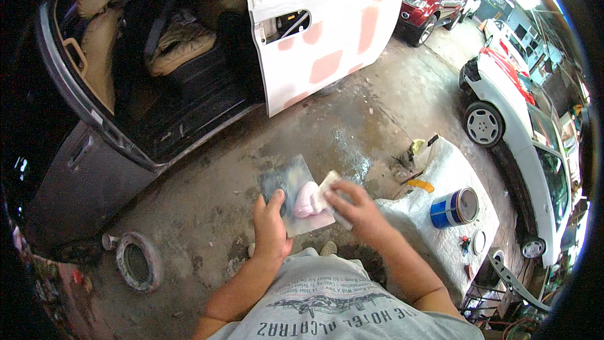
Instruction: The person retrieves a sanding block and a putty knife from a workbench, then mixes a pink filler substance on a metal sheet. They apply the filler to a white car door and sand the surface with the sanding block to smooth the repair.
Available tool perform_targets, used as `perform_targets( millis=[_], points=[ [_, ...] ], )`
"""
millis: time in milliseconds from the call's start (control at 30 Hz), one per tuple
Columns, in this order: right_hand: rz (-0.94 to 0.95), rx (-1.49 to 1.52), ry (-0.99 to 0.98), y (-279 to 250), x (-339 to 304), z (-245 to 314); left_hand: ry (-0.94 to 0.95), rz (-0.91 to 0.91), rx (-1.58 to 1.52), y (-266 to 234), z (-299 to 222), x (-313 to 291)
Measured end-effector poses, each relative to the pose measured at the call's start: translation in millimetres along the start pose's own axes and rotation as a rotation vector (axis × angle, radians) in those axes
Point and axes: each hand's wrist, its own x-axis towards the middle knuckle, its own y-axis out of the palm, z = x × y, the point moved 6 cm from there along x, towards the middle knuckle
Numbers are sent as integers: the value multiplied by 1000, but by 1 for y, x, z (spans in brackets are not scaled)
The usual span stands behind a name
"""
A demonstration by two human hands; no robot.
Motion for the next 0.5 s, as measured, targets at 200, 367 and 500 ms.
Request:
perform_targets(
  millis=[200, 367, 500],
  points=[
    [-31, -306, -242, -41, 16, 29, 136, 44, 153, 0, -12, -7],
    [46, -357, -242, -52, 20, 18, 253, 80, 446, 3, -33, -8],
    [118, -225, -309, -28, 26, 37, 310, 108, 539, 10, -39, -7]
  ],
)
